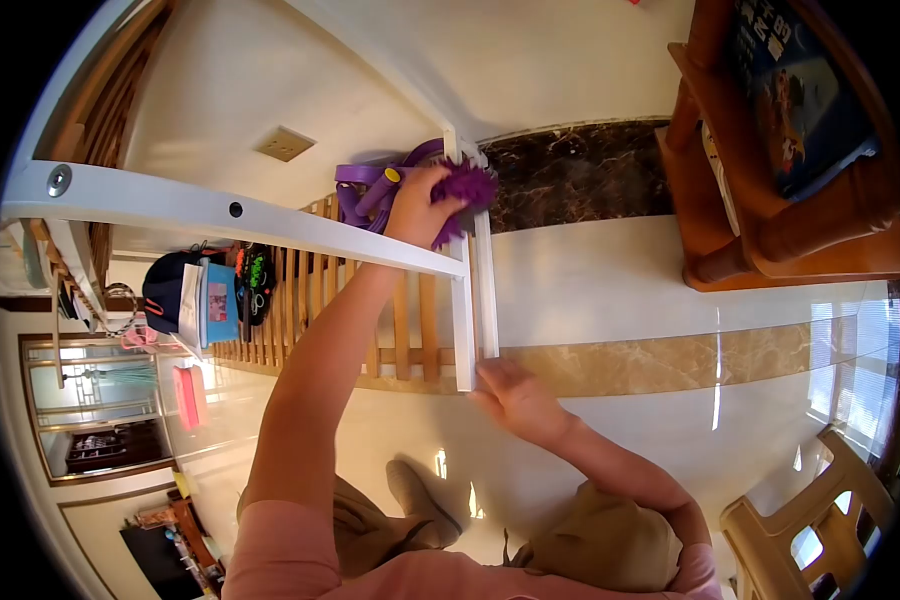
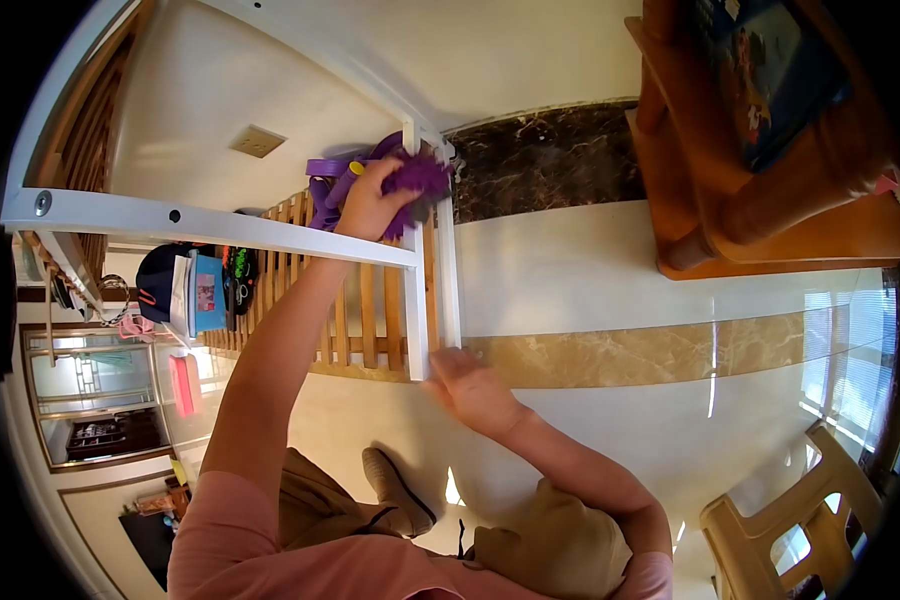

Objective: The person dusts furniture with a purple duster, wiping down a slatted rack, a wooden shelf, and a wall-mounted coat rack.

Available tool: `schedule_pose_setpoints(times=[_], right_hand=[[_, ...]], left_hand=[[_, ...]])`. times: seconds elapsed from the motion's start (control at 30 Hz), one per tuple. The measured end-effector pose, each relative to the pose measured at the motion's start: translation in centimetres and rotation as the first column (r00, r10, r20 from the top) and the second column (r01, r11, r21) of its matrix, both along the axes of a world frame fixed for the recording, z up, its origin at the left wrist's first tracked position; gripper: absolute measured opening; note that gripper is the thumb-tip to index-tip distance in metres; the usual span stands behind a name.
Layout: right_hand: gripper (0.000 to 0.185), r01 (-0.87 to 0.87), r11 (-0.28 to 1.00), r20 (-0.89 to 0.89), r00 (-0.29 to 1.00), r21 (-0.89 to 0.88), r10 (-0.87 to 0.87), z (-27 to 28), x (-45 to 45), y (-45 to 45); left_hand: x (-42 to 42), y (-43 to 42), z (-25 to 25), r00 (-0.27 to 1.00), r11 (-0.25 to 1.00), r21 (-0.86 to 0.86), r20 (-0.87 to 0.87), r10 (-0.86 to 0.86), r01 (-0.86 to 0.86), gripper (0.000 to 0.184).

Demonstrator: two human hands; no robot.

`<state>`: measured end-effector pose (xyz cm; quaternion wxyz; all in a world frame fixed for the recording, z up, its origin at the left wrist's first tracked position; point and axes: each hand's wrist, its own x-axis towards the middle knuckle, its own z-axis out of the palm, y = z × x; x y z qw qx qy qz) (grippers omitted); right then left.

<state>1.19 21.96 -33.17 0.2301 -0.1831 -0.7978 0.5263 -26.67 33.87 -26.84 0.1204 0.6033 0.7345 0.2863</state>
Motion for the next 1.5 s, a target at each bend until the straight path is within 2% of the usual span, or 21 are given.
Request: schedule_pose_setpoints(times=[0.07,0.2,0.23,0.3,0.33,0.37,0.43,0.47,0.53,0.63,0.7,0.73,0.77,0.8,0.87,0.97,1.0,1.1,1.3,1.4,1.5], right_hand=[[0.034,0.018,1.0,-0.007,1.0,0.006,-0.018,-0.3,0.0,-0.2],[0.035,0.035,0.999,-0.025,0.999,0.02,-0.035,-0.7,-0.3,-0.3],[0.035,0.026,0.999,-0.027,0.999,0.03,-0.026,-0.8,-0.2,-0.3],[0.036,0.021,1.0,-0.016,1.0,0.019,-0.021,-0.6,-0.2,-0.2],[0.036,0.027,1.0,-0.03,0.999,0.016,-0.026,-0.3,-0.1,-0.1],[0.036,0.034,0.999,-0.046,0.998,0.008,-0.034,-0.2,0.0,-0.1],[0.033,0.038,0.999,-0.035,0.999,0.017,-0.037,-0.4,0.0,-0.2],[0.031,0.037,0.999,-0.023,0.999,0.026,-0.036,-0.6,-0.1,-0.3],[0.032,0.039,0.999,-0.036,0.999,0.028,-0.038,-0.7,-0.2,-0.3],[0.034,0.06,0.998,-0.057,0.997,0.02,-0.059,-1.1,-0.3,-0.6],[0.036,0.07,0.997,-0.069,0.995,0.018,-0.068,-1.1,-0.3,-0.4],[0.033,0.054,0.997,-0.064,0.996,-0.05,-0.057,-0.7,-0.1,0.1],[0.032,0.039,0.992,-0.057,0.997,-0.12,-0.046,-0.6,0.2,0.2],[0.032,0.03,0.992,-0.051,0.998,-0.122,-0.036,-0.8,0.5,0.1],[0.028,0.129,0.924,-0.01,0.99,-0.361,-0.142,-1.3,1.2,0.2],[0.026,0.25,0.87,0.044,0.966,-0.425,-0.256,-2.2,2.2,0.4],[0.021,0.286,0.853,0.028,0.952,-0.436,-0.305,-2.3,2.2,0.4],[0.017,0.301,0.749,0.059,0.941,-0.591,-0.332,-2.6,1.8,-0.2],[0.014,0.273,0.799,0.06,0.956,-0.536,-0.287,-2.3,2.7,-0.9],[0.013,0.283,0.781,0.052,0.95,-0.557,-0.307,-2.5,3.2,-1.2],[0.014,0.297,0.768,0.083,0.949,-0.568,-0.305,-2.5,3.8,-1.6]], left_hand=[[-1.2,-2.1,-1.4,0.955,0.99,-0.107,0.293,-0.054,0.089,0.034],[-0.7,-1.2,0.6,0.94,0.956,-0.232,0.329,-0.094,0.177,0.031],[-0.8,-0.7,0.3,0.954,0.971,-0.191,0.287,-0.083,0.142,0.035],[0.0,-0.7,-0.8,0.895,0.997,-0.074,0.445,0.03,0.003,0.036],[0.0,-1.5,-1.6,0.894,0.998,-0.068,0.447,0.029,0.001,0.036],[0.2,-3.2,-2.4,0.914,0.985,-0.123,0.373,0.158,-0.12,0.036],[1.6,-6.8,-2.4,0.633,0.899,-0.274,0.64,0.435,-0.341,0.037],[2.6,-9.0,-1.9,0.206,0.83,-0.409,0.837,0.506,-0.378,0.036],[3.9,-13.0,0.6,0.159,0.808,-0.434,0.835,0.527,-0.399,0.04],[6.7,-17.1,0.7,0.221,0.788,-0.362,0.826,0.519,-0.498,0.046],[9.9,-17.8,0.4,0.387,0.811,-0.383,0.735,0.557,-0.442,0.048],[11.5,-17.0,-0.1,0.564,0.889,-0.24,0.701,0.436,-0.389,0.045],[11.7,-16.3,-1.0,0.744,0.917,-0.144,0.543,0.388,-0.373,0.038],[12.0,-16.1,-0.9,0.743,0.904,-0.173,0.521,0.42,-0.39,0.036],[13.0,-16.9,0.0,0.734,0.887,-0.198,0.501,0.458,-0.417,0.035],[15.4,-20.2,1.8,0.636,0.801,-0.426,0.491,0.595,-0.42,0.035],[15.8,-20.9,2.0,0.795,0.86,-0.327,0.351,0.495,-0.391,0.036],[15.6,-19.9,1.9,0.92,0.917,-0.201,0.123,0.372,-0.344,0.042],[13.4,-12.9,0.6,0.942,0.945,0.057,-0.082,0.324,-0.321,0.045],[14.0,-16.5,2.2,0.97,0.963,-0.147,-0.124,0.209,-0.226,0.045],[13.1,-19.2,3.8,0.996,0.968,-0.246,-0.078,0.035,-0.054,0.041]])
